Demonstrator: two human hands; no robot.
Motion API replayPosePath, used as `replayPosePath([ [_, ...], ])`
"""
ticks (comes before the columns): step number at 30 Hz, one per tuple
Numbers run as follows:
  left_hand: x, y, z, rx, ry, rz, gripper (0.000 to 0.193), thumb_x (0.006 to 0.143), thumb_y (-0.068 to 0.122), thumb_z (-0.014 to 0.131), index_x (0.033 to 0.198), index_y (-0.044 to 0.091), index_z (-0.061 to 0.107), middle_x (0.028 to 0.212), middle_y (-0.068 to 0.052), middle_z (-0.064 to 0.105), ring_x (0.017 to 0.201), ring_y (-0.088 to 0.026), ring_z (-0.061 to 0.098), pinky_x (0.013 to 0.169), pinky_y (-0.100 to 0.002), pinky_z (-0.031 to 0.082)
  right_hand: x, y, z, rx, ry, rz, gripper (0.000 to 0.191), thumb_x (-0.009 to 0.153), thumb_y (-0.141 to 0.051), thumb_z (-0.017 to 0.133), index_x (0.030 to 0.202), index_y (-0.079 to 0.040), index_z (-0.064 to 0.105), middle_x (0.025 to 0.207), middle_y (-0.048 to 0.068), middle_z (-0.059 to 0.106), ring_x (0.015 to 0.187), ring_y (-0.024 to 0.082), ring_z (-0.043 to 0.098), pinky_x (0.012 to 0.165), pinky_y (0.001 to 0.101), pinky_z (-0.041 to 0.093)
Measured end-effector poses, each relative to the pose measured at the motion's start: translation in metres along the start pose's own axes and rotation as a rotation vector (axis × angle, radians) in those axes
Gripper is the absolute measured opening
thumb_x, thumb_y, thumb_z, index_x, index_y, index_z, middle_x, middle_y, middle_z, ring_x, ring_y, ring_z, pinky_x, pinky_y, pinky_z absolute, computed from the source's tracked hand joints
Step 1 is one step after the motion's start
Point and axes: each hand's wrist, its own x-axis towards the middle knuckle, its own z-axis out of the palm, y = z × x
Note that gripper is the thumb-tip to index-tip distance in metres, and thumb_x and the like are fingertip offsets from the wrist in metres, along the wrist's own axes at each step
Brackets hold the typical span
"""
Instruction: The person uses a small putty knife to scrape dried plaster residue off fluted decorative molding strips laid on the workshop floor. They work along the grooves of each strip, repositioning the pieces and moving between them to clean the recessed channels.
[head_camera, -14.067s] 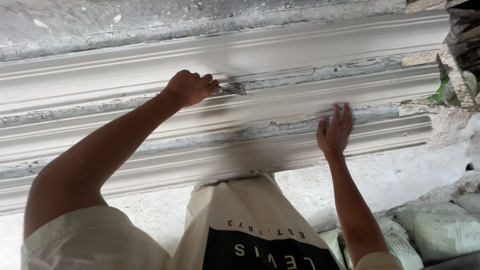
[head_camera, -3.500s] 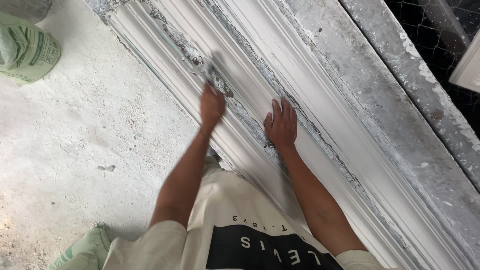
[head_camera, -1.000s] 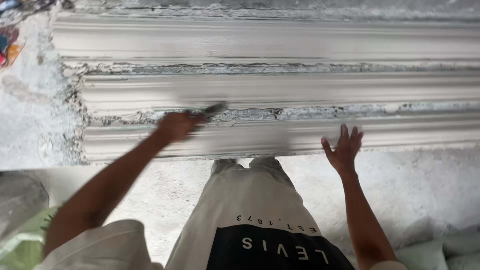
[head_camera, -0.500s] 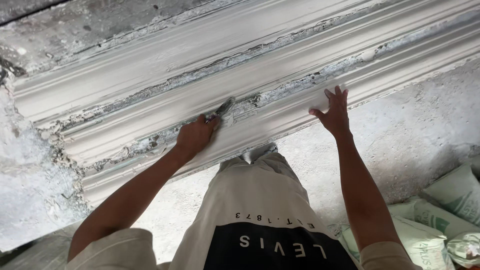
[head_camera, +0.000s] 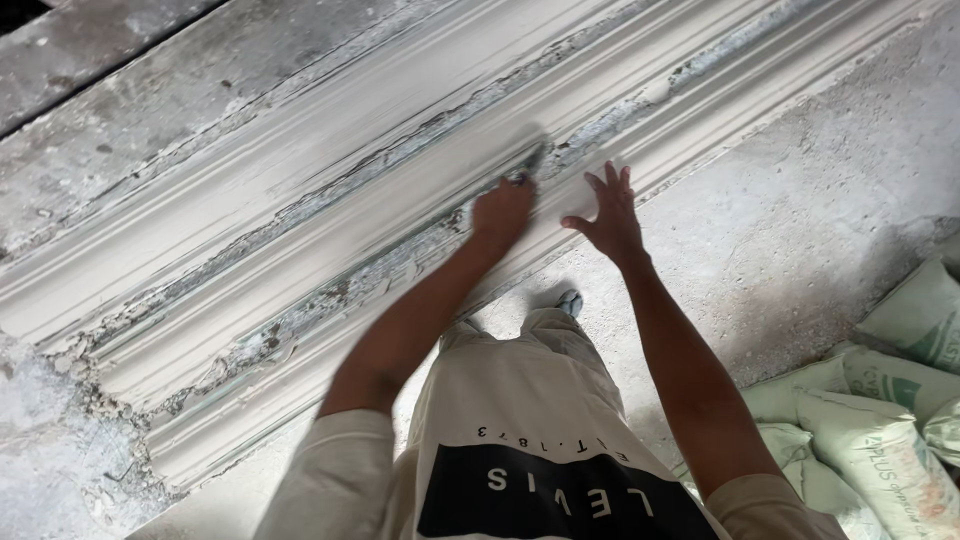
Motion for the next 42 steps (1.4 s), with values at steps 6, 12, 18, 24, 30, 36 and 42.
replayPosePath([
  [6,-0.046,-0.041,-0.010,0.080,-0.052,-0.071,0.035,0.102,0.026,0.051,0.136,0.026,0.061,0.101,-0.022,0.065,0.081,-0.040,0.073,0.058,-0.054,0.059,-0.003,0.002,0.009,0.180,0.066,0.173,0.140,0.058,-0.072,0.083,0.162,-0.009,0.015,0.164,0.037,-0.015,0.153,0.054,-0.013,0.120,0.0675,0.016],
  [12,0.072,0.058,0.022,0.132,-0.004,-0.090,0.029,0.101,0.021,0.051,0.123,0.024,0.068,0.101,-0.021,0.067,0.084,-0.039,0.074,0.062,-0.053,0.060,0.001,0.029,0.010,0.166,-0.010,-0.076,0.129,0.076,-0.059,0.087,0.162,0.000,0.010,0.160,0.043,-0.008,0.152,0.059,-0.011,0.121,0.0681,0.011],
  [18,0.167,0.145,0.023,0.136,0.038,-0.106,0.028,0.103,0.024,0.051,0.125,0.025,0.068,0.103,-0.019,0.070,0.087,-0.037,0.074,0.065,-0.051,0.061,0.056,0.163,-0.074,0.259,-0.237,-0.188,0.084,0.093,-0.050,0.070,0.150,0.001,0.037,0.155,0.030,0.041,0.146,0.043,0.038,0.120,0.0513,0.033],
  [24,0.108,0.091,0.020,0.047,-0.118,-0.205,0.034,0.105,0.030,0.050,0.137,0.026,0.062,0.119,-0.019,0.064,0.076,-0.033,0.074,0.060,-0.046,0.063,0.127,0.260,-0.166,0.004,-0.003,-0.095,0.094,0.096,-0.057,0.070,0.160,-0.003,0.028,0.163,0.039,0.018,0.154,0.057,0.012,0.121,0.0670,0.022],
  [30,0.061,0.067,0.008,0.134,-0.012,-0.184,0.036,0.104,0.035,0.054,0.137,0.028,0.064,0.115,-0.012,0.071,0.073,-0.031,0.072,0.059,-0.047,0.061,0.147,0.260,-0.165,-0.037,-0.157,0.080,0.130,0.080,-0.073,0.077,0.166,-0.005,0.007,0.156,0.047,-0.023,0.147,0.066,-0.019,0.118,0.0746,0.012],
  [36,0.176,0.129,0.034,0.221,0.040,-0.030,0.024,0.106,0.025,0.054,0.122,0.024,0.071,0.093,-0.016,0.072,0.070,-0.031,0.073,0.055,-0.045,0.058,0.142,0.262,-0.166,-0.010,-0.093,0.082,0.132,0.074,-0.079,0.074,0.168,-0.010,0.011,0.159,0.045,-0.021,0.149,0.065,-0.017,0.119,0.0728,0.021],
  [42,0.150,0.111,0.037,0.195,0.137,0.036,0.029,0.098,0.018,0.055,0.124,0.021,0.069,0.093,-0.017,0.069,0.064,-0.033,0.072,0.047,-0.046,0.057,0.140,0.257,-0.173,0.014,-0.134,0.139,0.132,0.069,-0.082,0.069,0.167,-0.015,0.012,0.163,0.040,-0.018,0.153,0.060,-0.017,0.111,0.0705,0.036],
])
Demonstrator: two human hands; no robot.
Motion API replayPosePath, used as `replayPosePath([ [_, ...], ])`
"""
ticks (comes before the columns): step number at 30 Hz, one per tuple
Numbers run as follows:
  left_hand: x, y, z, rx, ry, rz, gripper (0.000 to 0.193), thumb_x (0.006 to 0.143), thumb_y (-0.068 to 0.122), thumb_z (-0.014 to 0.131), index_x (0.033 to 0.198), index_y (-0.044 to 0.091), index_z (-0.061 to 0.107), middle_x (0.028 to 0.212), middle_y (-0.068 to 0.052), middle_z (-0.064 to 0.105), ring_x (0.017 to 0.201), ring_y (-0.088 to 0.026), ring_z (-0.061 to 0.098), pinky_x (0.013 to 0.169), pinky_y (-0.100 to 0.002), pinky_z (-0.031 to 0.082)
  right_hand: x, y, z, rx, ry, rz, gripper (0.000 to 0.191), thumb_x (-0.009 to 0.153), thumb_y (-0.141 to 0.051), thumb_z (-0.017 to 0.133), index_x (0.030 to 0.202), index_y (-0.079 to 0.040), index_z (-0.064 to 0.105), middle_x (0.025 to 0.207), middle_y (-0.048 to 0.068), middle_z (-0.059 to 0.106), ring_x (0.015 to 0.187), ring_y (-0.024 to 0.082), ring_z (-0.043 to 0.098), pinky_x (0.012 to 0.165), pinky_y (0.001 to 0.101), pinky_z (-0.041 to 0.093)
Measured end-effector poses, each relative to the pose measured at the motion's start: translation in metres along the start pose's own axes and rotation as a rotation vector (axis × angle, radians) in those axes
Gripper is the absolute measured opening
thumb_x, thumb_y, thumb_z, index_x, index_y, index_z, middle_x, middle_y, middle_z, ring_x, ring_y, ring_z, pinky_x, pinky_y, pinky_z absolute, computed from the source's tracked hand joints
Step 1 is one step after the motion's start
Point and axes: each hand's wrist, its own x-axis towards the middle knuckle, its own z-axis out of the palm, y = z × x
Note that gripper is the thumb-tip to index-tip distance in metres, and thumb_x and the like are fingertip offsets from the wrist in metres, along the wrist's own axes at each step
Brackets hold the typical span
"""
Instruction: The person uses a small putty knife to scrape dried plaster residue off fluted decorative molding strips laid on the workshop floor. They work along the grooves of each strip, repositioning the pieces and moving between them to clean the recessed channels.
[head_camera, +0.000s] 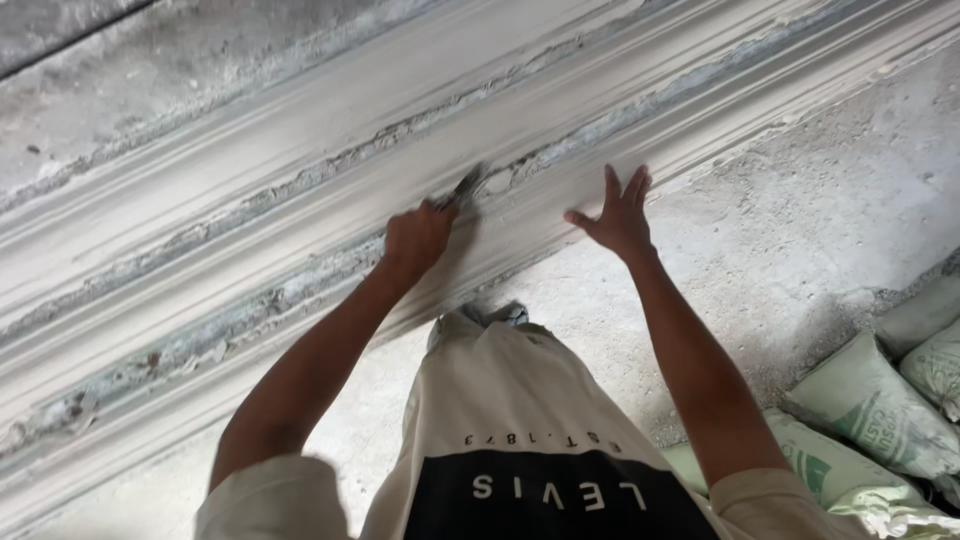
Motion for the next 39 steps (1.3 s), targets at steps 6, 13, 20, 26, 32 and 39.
replayPosePath([
  [6,0.018,0.021,0.013,-0.094,0.033,-0.042,0.029,0.101,0.023,0.052,0.125,0.021,0.067,0.098,-0.020,0.068,0.066,-0.036,0.072,0.052,-0.049,0.058,0.004,0.003,0.007,-0.025,0.039,-0.030,0.133,0.071,-0.084,0.070,0.168,-0.013,0.013,0.162,0.042,-0.019,0.151,0.062,-0.017,0.111,0.0734,0.034],
  [13,0.064,0.062,0.022,-0.125,-0.025,-0.035,0.035,0.097,0.017,0.052,0.131,0.022,0.062,0.099,-0.021,0.066,0.073,-0.039,0.074,0.056,-0.050,0.060,-0.002,0.010,0.006,-0.055,0.068,-0.025,0.129,0.071,-0.082,0.070,0.168,-0.018,0.015,0.165,0.038,-0.014,0.154,0.059,-0.011,0.111,0.0733,0.034],
  [20,-0.055,-0.024,-0.005,-0.060,-0.069,-0.114,0.027,0.102,0.021,0.052,0.127,0.022,0.063,0.100,-0.016,0.067,0.070,-0.036,0.073,0.049,-0.050,0.057,-0.001,0.020,0.017,-0.029,0.092,-0.059,0.125,0.076,-0.079,0.071,0.167,-0.013,0.016,0.162,0.043,-0.012,0.152,0.062,-0.009,0.118,0.0710,0.025],
  [26,-0.026,0.003,0.000,-0.055,-0.060,-0.131,0.031,0.101,0.022,0.052,0.131,0.023,0.064,0.097,-0.017,0.068,0.061,-0.036,0.072,0.045,-0.050,0.056,0.005,0.022,0.025,-0.032,0.054,-0.002,0.128,0.075,-0.080,0.068,0.166,-0.008,0.014,0.160,0.044,-0.014,0.150,0.063,-0.010,0.118,0.0721,0.016],
  [32,0.143,0.137,0.034,-0.094,0.040,-0.076,0.032,0.100,0.018,0.053,0.130,0.021,0.064,0.098,-0.020,0.070,0.068,-0.037,0.073,0.050,-0.050,0.058,0.006,0.025,0.015,-0.158,-0.022,-0.056,0.112,0.085,-0.069,0.070,0.164,-0.007,0.019,0.159,0.046,-0.007,0.148,0.066,-0.001,0.115,0.0705,0.020],
  [39,0.180,0.179,0.044,-0.073,-0.112,-0.177,0.038,0.106,0.024,0.044,0.143,0.031,0.054,0.110,-0.019,0.068,0.063,-0.031,0.073,0.046,-0.044,0.059,0.070,0.151,-0.089,0.047,-0.135,-0.256,0.086,0.095,-0.069,0.053,0.160,-0.015,0.039,0.171,0.021,0.032,0.157,0.042,0.038,0.128,0.0553,0.032],
])
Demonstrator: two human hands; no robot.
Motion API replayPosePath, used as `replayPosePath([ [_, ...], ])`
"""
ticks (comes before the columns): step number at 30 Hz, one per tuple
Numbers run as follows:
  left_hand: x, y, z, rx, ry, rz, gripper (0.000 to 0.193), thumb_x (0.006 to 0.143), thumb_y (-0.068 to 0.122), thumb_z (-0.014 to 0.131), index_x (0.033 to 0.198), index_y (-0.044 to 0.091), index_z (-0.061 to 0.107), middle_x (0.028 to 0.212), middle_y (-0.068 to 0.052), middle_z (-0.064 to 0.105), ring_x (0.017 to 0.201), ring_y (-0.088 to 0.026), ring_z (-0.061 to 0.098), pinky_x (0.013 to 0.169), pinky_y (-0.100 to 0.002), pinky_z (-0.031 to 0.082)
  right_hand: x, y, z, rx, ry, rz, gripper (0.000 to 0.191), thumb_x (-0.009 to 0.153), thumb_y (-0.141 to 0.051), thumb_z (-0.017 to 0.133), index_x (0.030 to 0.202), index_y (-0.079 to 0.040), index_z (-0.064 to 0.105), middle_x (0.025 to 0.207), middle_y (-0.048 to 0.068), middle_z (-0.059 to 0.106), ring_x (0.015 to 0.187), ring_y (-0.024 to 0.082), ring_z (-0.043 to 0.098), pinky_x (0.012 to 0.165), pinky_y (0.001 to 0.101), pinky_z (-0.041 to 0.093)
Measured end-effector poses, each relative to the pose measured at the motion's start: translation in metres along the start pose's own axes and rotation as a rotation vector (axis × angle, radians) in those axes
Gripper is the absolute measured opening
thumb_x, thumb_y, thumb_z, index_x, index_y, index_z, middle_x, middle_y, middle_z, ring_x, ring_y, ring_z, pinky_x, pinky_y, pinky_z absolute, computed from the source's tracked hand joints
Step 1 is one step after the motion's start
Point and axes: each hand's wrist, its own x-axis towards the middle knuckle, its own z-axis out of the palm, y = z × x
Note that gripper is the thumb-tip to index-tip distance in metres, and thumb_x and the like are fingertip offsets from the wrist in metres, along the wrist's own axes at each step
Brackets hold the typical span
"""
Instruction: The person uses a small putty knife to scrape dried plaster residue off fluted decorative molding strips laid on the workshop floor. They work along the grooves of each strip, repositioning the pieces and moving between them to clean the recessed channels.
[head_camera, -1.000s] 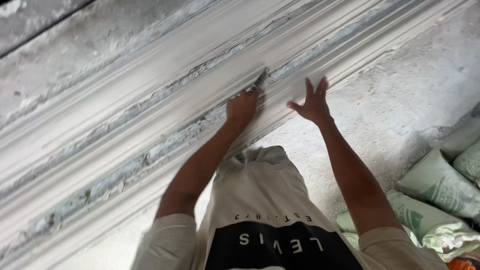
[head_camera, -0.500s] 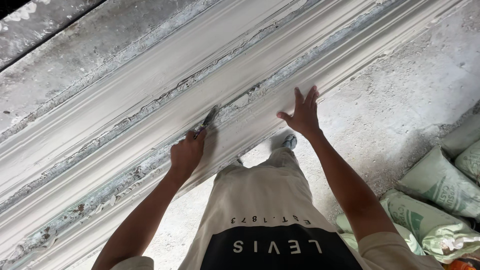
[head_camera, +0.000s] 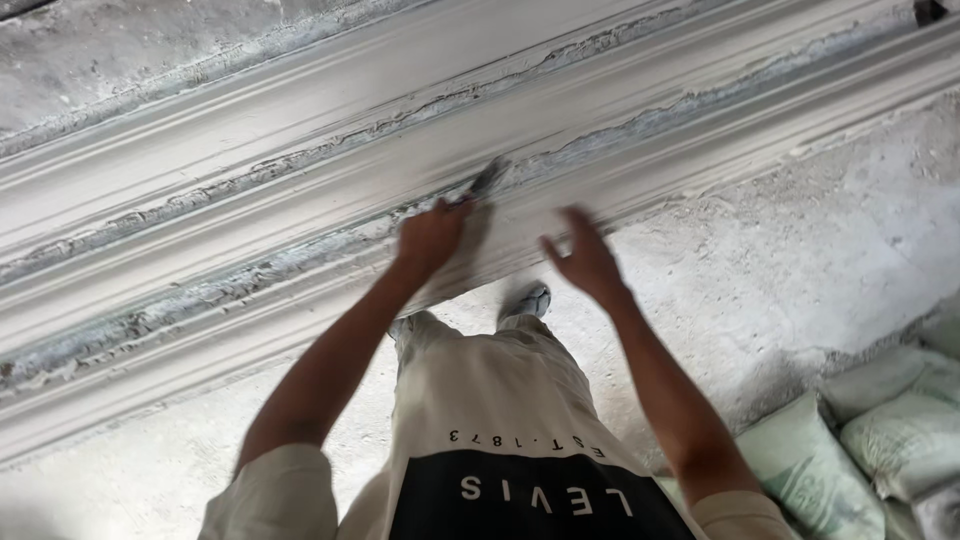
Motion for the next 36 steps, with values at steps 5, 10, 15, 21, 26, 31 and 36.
replayPosePath([
  [5,-0.078,-0.090,-0.014,0.177,-0.067,-0.130,0.047,0.105,0.037,0.044,0.151,0.040,0.048,0.115,-0.011,0.069,0.065,-0.029,0.070,0.043,-0.044,0.057,0.043,0.101,-0.085,-0.204,0.137,0.144,0.121,0.085,-0.078,0.065,0.166,-0.005,0.012,0.164,0.041,-0.004,0.152,0.062,-0.001,0.118,0.0730,0.015],
  [10,-0.095,-0.097,-0.014,0.165,-0.080,-0.208,0.041,0.106,0.042,0.046,0.147,0.039,0.052,0.109,-0.009,0.072,0.054,-0.019,0.066,0.039,-0.034,0.053,0.063,0.120,-0.087,-0.260,0.136,0.119,0.133,0.078,-0.082,0.071,0.167,-0.003,0.011,0.157,0.051,-0.010,0.144,0.073,-0.008,0.114,0.0784,0.022],
  [15,0.031,0.030,0.024,0.042,0.053,-0.055,0.042,0.102,0.023,0.053,0.143,0.030,0.057,0.095,-0.013,0.069,0.056,-0.025,0.067,0.044,-0.039,0.054,0.057,0.119,-0.085,-0.238,0.170,0.119,0.133,0.075,-0.082,0.073,0.164,0.000,0.017,0.158,0.050,-0.006,0.145,0.072,-0.003,0.112,0.0749,0.031],
  [21,0.104,0.131,0.036,-0.107,0.136,0.001,0.037,0.102,0.017,0.056,0.138,0.022,0.061,0.092,-0.016,0.066,0.064,-0.030,0.072,0.050,-0.043,0.059,0.040,0.117,-0.087,-0.244,0.267,0.035,0.122,0.082,-0.079,0.072,0.163,-0.001,0.024,0.160,0.048,0.003,0.150,0.067,0.002,0.114,0.0710,0.034],
  [26,0.061,0.099,0.009,-0.152,0.179,-0.003,0.030,0.095,0.012,0.058,0.123,0.018,0.066,0.113,-0.012,0.063,0.076,-0.033,0.074,0.053,-0.045,0.059,0.039,0.116,-0.093,-0.224,0.210,0.085,0.117,0.081,-0.076,0.071,0.162,-0.004,0.025,0.161,0.047,0.002,0.150,0.066,0.003,0.112,0.0699,0.036],
  [31,0.028,0.056,0.010,-0.122,0.245,0.026,0.028,0.093,0.012,0.060,0.119,0.016,0.067,0.116,-0.010,0.064,0.070,-0.032,0.073,0.050,-0.044,0.059,0.042,0.115,-0.094,-0.249,0.207,0.099,0.119,0.080,-0.075,0.072,0.162,-0.004,0.024,0.160,0.046,0.000,0.150,0.066,0.001,0.112,0.0685,0.036],
  [36,0.099,0.120,0.042,-0.145,0.079,0.030,0.024,0.100,0.012,0.057,0.122,0.008,0.062,0.109,-0.015,0.064,0.064,-0.029,0.072,0.045,-0.042,0.058,0.042,0.116,-0.092,-0.225,0.166,0.125,0.119,0.082,-0.072,0.071,0.163,-0.001,0.022,0.160,0.047,-0.004,0.150,0.066,-0.003,0.112,0.0675,0.036],
])
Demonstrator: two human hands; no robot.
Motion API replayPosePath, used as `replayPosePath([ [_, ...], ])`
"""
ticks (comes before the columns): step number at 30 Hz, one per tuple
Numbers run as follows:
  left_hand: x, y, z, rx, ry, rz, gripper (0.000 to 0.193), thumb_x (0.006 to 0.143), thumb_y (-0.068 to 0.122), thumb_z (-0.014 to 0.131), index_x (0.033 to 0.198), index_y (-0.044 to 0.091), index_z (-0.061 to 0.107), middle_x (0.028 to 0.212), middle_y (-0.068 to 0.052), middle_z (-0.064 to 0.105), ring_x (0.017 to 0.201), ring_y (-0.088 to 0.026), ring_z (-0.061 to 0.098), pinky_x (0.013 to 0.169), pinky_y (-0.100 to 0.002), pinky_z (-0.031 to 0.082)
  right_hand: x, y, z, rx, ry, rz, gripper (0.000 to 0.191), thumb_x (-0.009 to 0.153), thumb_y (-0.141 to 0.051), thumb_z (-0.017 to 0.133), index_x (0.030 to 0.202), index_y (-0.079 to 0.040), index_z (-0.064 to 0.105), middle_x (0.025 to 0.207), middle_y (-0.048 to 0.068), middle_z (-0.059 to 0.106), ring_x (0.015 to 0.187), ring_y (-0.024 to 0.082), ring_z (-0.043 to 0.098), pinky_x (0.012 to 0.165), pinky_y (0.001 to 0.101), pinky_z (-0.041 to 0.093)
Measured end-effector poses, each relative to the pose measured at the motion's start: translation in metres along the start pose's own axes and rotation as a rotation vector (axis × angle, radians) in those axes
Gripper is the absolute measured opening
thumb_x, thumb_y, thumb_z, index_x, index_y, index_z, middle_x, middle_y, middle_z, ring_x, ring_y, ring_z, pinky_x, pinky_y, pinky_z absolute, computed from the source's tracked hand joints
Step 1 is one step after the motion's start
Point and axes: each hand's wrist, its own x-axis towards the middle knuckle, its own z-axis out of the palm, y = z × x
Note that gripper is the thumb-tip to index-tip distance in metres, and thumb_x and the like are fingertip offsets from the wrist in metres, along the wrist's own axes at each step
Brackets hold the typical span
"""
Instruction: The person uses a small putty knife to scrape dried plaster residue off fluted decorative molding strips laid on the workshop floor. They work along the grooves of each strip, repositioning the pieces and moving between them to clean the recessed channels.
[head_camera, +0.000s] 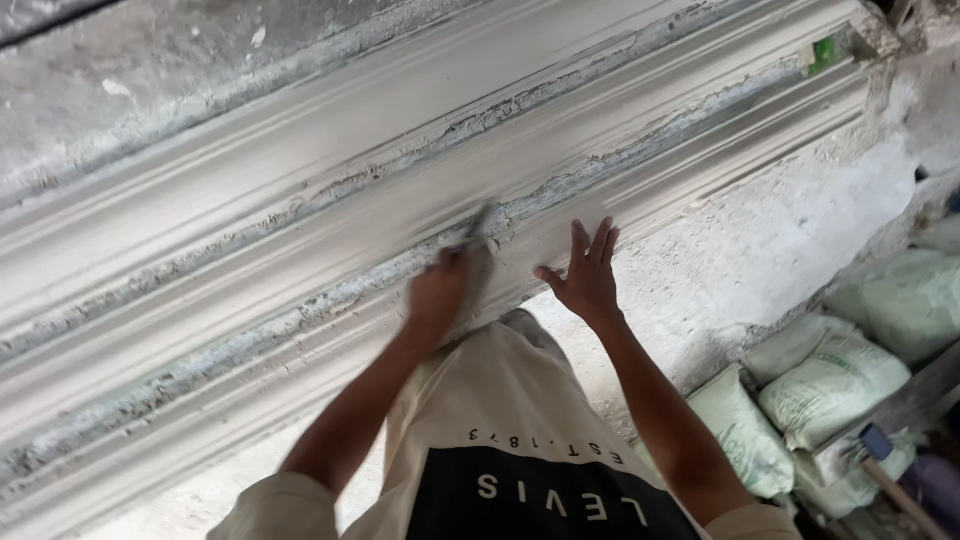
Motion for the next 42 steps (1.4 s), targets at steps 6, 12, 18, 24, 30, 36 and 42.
replayPosePath([
  [6,0.078,0.082,0.032,-0.082,0.101,0.086,0.033,0.089,0.013,0.061,0.122,0.009,0.062,0.103,-0.015,0.062,0.068,-0.033,0.073,0.051,-0.043,0.062,0.000,-0.009,-0.011,0.025,-0.009,0.056,0.121,0.076,-0.073,0.073,0.160,-0.002,0.023,0.160,0.045,-0.003,0.150,0.065,0.000,0.110,0.0673,0.038],
  [12,0.052,0.039,-0.008,0.004,0.037,0.096,0.034,0.091,0.012,0.061,0.124,0.015,0.065,0.107,-0.013,0.062,0.071,-0.031,0.074,0.049,-0.044,0.061,-0.001,-0.014,-0.029,0.067,0.019,-0.004,0.104,0.082,-0.056,0.078,0.158,-0.005,0.029,0.160,0.044,0.006,0.148,0.067,0.009,0.111,0.0676,0.035],
  [18,0.001,0.006,-0.045,0.014,0.001,-0.024,0.024,0.099,0.016,0.056,0.121,0.016,0.066,0.106,-0.012,0.065,0.071,-0.031,0.073,0.050,-0.045,0.059,0.004,0.015,-0.059,0.093,-0.069,-0.041,0.067,0.090,-0.034,0.073,0.148,-0.010,0.048,0.159,0.032,0.030,0.137,0.052,0.039,0.108,0.0568,0.043],
  [24,0.078,0.095,0.004,-0.024,0.047,-0.059,0.031,0.098,0.014,0.055,0.128,0.016,0.064,0.100,-0.014,0.067,0.068,-0.033,0.072,0.053,-0.047,0.059,0.049,0.092,-0.092,0.403,-0.033,-0.058,0.047,0.099,-0.030,0.062,0.141,-0.009,0.056,0.133,0.016,0.062,0.124,0.036,0.060,0.106,0.0496,0.050],
  [30,0.138,0.153,0.036,0.052,0.080,-0.064,0.032,0.099,0.017,0.056,0.130,0.019,0.065,0.099,-0.015,0.068,0.060,-0.031,0.072,0.045,-0.043,0.059,0.132,0.220,-0.129,0.181,0.285,-0.350,0.038,0.101,-0.017,0.062,0.136,-0.003,0.059,0.138,0.021,0.058,0.135,0.042,0.049,0.118,0.0560,0.036],
  [36,0.087,0.108,0.000,0.187,0.059,-0.107,0.026,0.099,0.020,0.059,0.123,0.023,0.069,0.092,-0.008,0.067,0.060,-0.027,0.071,0.045,-0.041,0.058,0.208,0.291,-0.154,0.009,0.473,-0.384,0.042,0.107,-0.019,0.059,0.143,0.003,0.053,0.152,0.028,0.047,0.148,0.046,0.039,0.122,0.0594,0.031],
  [42,0.092,0.123,-0.012,0.140,0.078,-0.135,0.022,0.100,0.021,0.063,0.121,0.022,0.070,0.094,-0.005,0.068,0.065,-0.025,0.072,0.052,-0.040,0.060,0.231,0.290,-0.146,-0.039,0.449,-0.215,0.052,0.101,-0.025,0.059,0.149,-0.004,0.054,0.157,0.024,0.046,0.149,0.044,0.035,0.121,0.0610,0.024],
])
